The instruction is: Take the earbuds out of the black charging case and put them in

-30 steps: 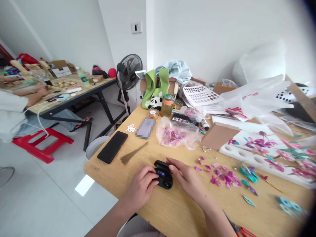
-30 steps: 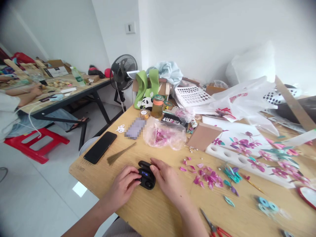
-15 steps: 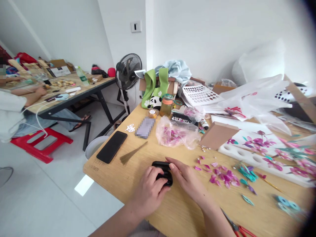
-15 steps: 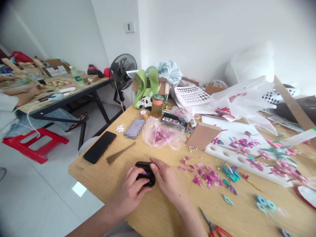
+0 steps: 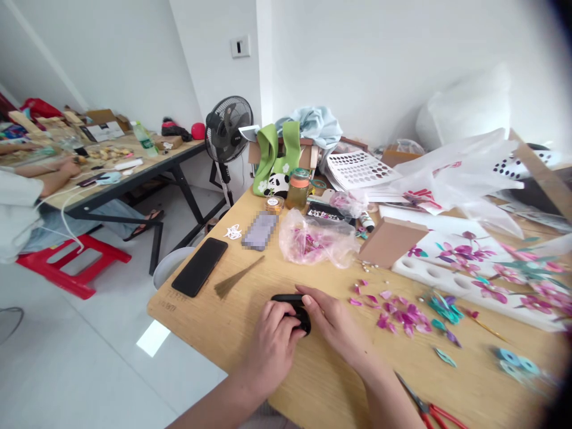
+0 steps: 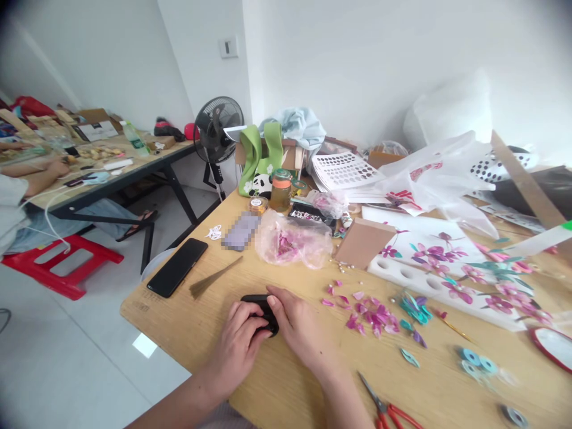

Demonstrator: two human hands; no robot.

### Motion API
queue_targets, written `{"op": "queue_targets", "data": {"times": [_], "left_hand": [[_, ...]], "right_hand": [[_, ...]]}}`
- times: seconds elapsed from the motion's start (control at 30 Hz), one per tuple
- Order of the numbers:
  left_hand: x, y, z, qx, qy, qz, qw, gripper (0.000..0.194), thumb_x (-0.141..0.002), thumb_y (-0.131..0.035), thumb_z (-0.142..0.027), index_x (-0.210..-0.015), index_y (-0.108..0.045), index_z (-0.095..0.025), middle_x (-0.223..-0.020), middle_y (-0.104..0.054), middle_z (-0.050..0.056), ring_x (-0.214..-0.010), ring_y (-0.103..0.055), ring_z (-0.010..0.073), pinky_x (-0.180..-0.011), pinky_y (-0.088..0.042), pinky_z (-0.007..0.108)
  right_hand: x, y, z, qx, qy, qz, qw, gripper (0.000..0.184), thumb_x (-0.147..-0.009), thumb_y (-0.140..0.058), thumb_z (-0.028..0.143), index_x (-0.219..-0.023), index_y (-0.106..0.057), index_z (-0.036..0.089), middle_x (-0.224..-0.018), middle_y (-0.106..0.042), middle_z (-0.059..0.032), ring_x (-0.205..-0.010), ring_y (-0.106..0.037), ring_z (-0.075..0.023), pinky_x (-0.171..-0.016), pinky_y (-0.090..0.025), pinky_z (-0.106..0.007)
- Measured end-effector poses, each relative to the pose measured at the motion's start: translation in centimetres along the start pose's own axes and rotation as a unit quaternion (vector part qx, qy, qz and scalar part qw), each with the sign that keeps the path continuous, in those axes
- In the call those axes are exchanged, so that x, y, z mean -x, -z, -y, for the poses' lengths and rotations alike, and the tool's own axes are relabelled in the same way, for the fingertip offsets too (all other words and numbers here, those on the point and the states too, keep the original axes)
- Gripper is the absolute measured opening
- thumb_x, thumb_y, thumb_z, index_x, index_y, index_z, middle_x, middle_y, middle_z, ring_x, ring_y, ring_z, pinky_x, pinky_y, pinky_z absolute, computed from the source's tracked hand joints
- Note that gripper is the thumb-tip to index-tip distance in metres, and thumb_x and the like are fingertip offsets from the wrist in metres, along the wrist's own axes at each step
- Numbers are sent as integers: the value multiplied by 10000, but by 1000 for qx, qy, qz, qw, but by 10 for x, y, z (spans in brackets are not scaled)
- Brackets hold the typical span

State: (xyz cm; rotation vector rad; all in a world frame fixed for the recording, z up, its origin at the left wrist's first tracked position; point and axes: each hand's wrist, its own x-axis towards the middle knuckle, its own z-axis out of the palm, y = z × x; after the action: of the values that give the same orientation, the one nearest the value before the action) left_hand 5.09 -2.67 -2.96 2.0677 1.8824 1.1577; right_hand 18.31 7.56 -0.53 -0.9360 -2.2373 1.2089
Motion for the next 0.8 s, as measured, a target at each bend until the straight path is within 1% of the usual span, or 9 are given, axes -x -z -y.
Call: {"op": "queue_targets", "data": {"times": [0.23, 0.37, 0.43, 0.5, 0.57, 0.6, 0.67, 0.73, 0.8], "left_hand": [[1, 1, 0, 22, -11, -5, 1000, 85, -888, -524, -109, -937, -575, -155, -980, -573, 82, -959, -534, 203, -849, -493, 377], [5, 1, 3, 61, -12, -38, 997, 129, -879, -543, -111, -988, -574, -173, -1003, -579, 76, -963, -544, 187, -866, -475, 355], [7, 4, 4, 109, 5, -59, 992, 122, -874, -553, -121, -975, -585, -183, -1012, -586, 72, -967, -550, 178, -871, -465, 339], [7, 8, 3, 191, 55, -69, 978, 79, -876, -558, -152, -931, -601, -187, -1015, -600, 71, -966, -561, 173, -845, -464, 313], [5, 13, 2, 310, 145, -58, 938, 54, -876, -574, -215, -888, -616, -181, -1005, -623, 76, -936, -576, 166, -783, -467, 279], [3, 16, 1, 374, 197, -49, 905, 87, -870, -590, -256, -871, -622, -176, -981, -637, 76, -874, -582, 151, -726, -462, 255], [0, 20, -1, 481, 291, -37, 826, 176, -839, -635, -335, -853, -631, -160, -865, -650, 60, -696, -550, 102, -606, -420, 209], [-3, 23, -1, 542, 346, -38, 765, 254, -786, -692, -387, -840, -636, -145, -705, -613, 19, -559, -463, 60, -523, -348, 180], [-4, 25, -1, 566, 366, -40, 738, 299, -744, -728, -409, -824, -632, -137, -595, -546, -19, -514, -419, 47, -494, -306, 170]], "right_hand": [[0, 0, 0, 0, 3, -2, 1000, 432, -1001, -324, 433, -1213, -589, 165, -1186, -645, -105, -1086, -599, -231, -906, -463, -345], [0, 0, 1, -5, -1, -3, 1000, 444, -1000, -324, 438, -1218, -586, 153, -1181, -646, -113, -1090, -598, -233, -908, -467, -347], [0, 0, 2, -4, -2, 0, 1000, 454, -1000, -318, 443, -1225, -584, 152, -1184, -645, -115, -1093, -597, -234, -910, -469, -351], [1, 1, 3, 2, -4, 1, 1000, 460, -1000, -318, 445, -1235, -582, 150, -1193, -642, -116, -1098, -596, -236, -921, -465, -360], [1, 2, 4, 10, -7, 2, 1000, 465, -999, -320, 442, -1244, -579, 145, -1204, -637, -121, -1097, -599, -241, -928, -464, -370], [0, 2, 5, 13, -8, 3, 1000, 466, -998, -320, 440, -1244, -580, 143, -1204, -638, -125, -1093, -602, -244, -926, -465, -374], [0, 3, 6, 17, -6, 7, 1000, 466, -999, -316, 437, -1241, -585, 144, -1198, -641, -128, -1082, -608, -246, -918, -471, -376], [0, 3, 6, 19, -4, 8, 1000, 470, -999, -312, 437, -1240, -587, 142, -1198, -640, -129, -1079, -610, -244, -919, -472, -374], [0, 3, 5, 21, -2, 6, 1000, 479, -1000, -307, 440, -1240, -587, 135, -1194, -641, -132, -1080, -609, -243, -924, -470, -372]]}}
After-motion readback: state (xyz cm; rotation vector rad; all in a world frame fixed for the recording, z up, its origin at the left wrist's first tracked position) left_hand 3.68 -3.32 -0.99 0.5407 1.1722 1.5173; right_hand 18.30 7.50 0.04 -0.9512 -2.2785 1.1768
